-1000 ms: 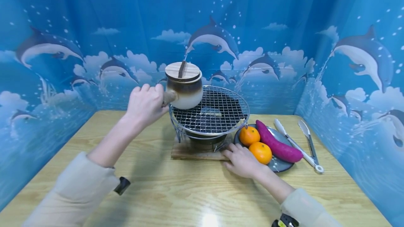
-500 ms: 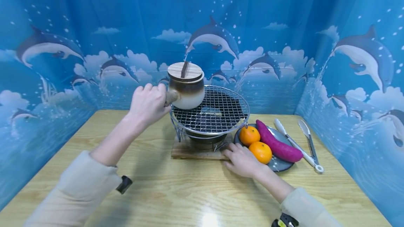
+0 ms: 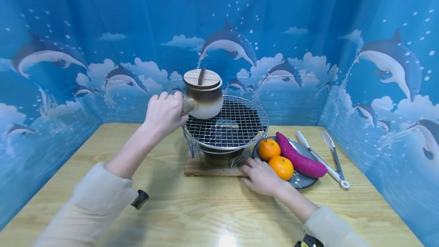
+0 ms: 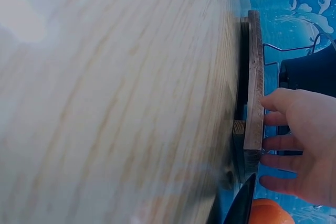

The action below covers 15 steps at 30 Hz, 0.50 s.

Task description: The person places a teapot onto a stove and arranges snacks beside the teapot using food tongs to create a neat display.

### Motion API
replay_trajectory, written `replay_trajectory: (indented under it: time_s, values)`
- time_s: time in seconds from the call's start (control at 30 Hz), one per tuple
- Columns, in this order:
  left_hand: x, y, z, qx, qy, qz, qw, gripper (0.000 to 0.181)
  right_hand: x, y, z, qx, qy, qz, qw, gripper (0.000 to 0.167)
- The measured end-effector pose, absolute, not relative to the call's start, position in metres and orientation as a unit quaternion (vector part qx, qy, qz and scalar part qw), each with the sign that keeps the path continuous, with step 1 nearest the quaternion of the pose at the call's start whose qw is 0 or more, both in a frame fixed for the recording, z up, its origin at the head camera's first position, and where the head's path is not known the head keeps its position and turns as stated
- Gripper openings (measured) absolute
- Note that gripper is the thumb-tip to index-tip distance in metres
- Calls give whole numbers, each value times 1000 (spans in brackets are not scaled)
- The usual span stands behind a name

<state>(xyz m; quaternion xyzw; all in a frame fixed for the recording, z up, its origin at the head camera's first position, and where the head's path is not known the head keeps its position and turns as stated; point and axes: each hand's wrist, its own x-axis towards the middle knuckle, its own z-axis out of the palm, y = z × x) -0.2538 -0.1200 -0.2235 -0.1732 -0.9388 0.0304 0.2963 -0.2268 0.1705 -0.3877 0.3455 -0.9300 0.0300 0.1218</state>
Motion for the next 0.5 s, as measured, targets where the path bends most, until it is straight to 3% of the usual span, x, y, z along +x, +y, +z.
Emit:
replay_trajectory:
  time_s: [0.5]
  values:
    - [-261, -113, -220, -177, -941, 33, 287, 33, -228, 171, -388, 346, -929, 33, 127, 23]
